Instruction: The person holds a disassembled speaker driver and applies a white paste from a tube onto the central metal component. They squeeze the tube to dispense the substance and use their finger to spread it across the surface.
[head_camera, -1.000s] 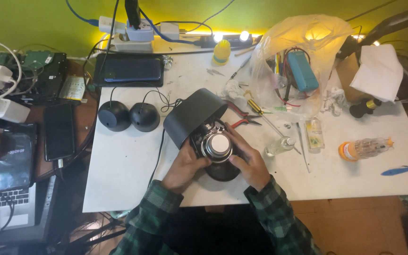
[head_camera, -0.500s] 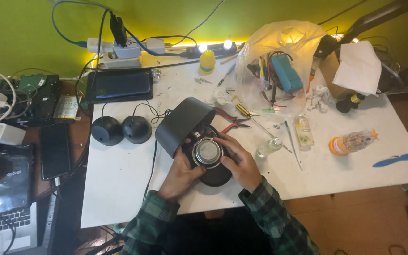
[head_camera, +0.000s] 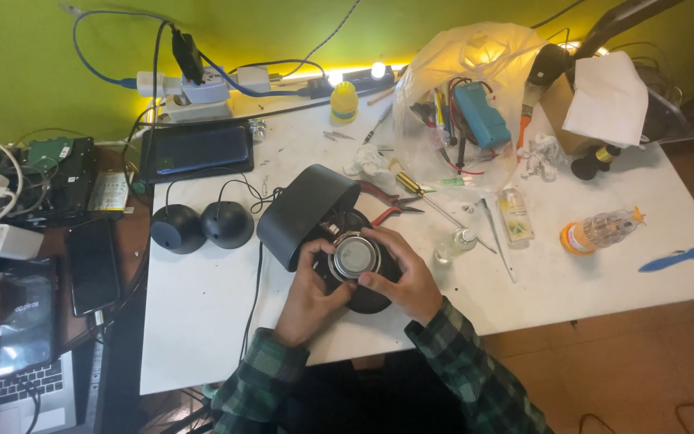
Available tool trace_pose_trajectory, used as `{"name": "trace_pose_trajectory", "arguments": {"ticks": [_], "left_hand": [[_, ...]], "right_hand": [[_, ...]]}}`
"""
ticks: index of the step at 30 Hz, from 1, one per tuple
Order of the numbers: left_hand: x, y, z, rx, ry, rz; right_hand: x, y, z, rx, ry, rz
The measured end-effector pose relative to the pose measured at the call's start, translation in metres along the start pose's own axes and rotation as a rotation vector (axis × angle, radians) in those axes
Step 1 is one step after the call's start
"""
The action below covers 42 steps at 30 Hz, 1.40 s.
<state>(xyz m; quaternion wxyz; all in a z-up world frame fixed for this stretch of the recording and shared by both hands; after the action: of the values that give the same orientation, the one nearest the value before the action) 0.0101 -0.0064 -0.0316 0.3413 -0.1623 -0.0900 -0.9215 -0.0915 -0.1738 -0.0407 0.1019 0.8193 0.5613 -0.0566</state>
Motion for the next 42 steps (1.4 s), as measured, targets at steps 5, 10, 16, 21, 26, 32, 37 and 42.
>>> {"name": "trace_pose_trajectory", "arguments": {"ticks": [5, 10, 16, 21, 26, 32, 37, 42], "left_hand": [[0.007, 0.0, 0.008, -0.047, 0.076, 0.021], [0.014, 0.001, 0.022, -0.054, 0.446, 0.031], [0.016, 0.0, 0.024, -0.016, 0.559, 0.016], [0.025, 0.002, 0.04, -0.033, 0.552, -0.006], [0.023, 0.001, 0.036, -0.063, 0.548, -0.001], [0.027, 0.001, 0.04, -0.088, 0.548, 0.017], [0.025, 0.001, 0.042, -0.093, 0.474, 0.022], [0.018, -0.001, 0.044, -0.113, 0.309, -0.023]], "right_hand": [[0.004, 0.0, -0.003, -0.018, -0.022, 0.028], [0.005, -0.001, -0.001, -0.004, -0.064, 0.021], [0.008, 0.002, -0.006, -0.116, -0.192, 0.014], [0.008, 0.002, -0.011, -0.13, -0.221, 0.014], [0.008, 0.003, -0.01, -0.121, -0.235, 0.008], [0.009, 0.001, -0.014, -0.068, -0.207, -0.007], [0.005, -0.001, -0.018, 0.003, -0.002, -0.009], [0.004, -0.004, -0.014, 0.066, 0.07, 0.019]]}}
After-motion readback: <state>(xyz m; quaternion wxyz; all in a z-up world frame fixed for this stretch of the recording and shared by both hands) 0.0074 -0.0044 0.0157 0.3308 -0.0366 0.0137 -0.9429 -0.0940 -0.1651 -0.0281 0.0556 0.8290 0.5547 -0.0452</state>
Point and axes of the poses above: each hand's wrist, its own y-axis towards the middle knuckle, its own x-axis out of the palm, z = x × y, the point moved 1 cm from there along y, towards the middle knuckle, and after that the axes turned 5 degrees about -y, right-handed, at the moved point
